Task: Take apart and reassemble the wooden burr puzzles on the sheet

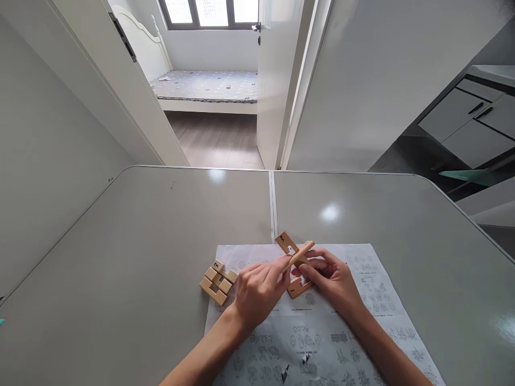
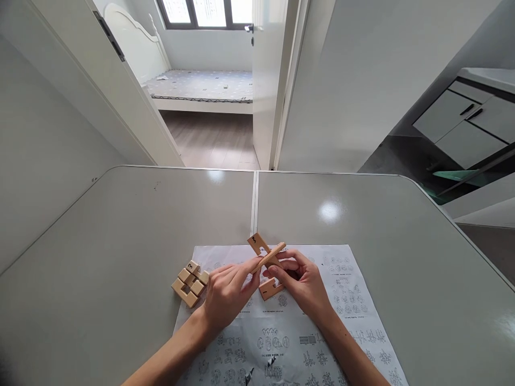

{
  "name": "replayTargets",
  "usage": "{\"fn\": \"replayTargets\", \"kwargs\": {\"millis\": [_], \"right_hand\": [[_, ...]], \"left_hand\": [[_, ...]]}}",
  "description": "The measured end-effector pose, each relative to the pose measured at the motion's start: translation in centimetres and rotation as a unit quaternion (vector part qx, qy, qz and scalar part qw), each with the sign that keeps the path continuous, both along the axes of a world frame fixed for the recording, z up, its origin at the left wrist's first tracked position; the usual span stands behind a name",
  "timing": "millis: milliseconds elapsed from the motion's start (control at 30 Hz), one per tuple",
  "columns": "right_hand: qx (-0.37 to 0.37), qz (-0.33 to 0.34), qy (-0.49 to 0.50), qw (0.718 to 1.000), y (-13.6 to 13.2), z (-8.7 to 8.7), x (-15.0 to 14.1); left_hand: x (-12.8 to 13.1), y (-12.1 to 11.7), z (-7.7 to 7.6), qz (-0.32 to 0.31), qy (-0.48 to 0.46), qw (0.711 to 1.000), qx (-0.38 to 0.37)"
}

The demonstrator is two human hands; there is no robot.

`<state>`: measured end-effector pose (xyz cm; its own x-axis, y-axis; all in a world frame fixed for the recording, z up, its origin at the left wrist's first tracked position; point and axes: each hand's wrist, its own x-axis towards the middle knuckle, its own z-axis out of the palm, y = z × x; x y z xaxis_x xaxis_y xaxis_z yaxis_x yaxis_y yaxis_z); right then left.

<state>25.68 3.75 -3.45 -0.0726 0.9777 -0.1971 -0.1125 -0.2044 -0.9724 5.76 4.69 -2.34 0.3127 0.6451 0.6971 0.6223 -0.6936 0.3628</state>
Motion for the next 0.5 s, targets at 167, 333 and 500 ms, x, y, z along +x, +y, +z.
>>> {"fn": "replayTargets", "kwargs": {"millis": [167, 333, 500], "right_hand": [[-0.018, -0.006, 0.043, 0.999, 0.1, 0.3, 0.3], [-0.015, -0.038, 0.100, 0.994, 0.5, 0.1, 0.9], [-0.029, -0.065, 0.152, 0.986, 0.5, 0.2, 1.1]], "left_hand": [[0.0, -0.1, 0.4, -0.016, -0.008, 1.000, -0.009], [-0.2, -0.4, 0.5, -0.061, -0.020, 0.997, -0.032], [-0.4, -0.3, -0.3, -0.048, -0.108, 0.988, -0.097]]}}
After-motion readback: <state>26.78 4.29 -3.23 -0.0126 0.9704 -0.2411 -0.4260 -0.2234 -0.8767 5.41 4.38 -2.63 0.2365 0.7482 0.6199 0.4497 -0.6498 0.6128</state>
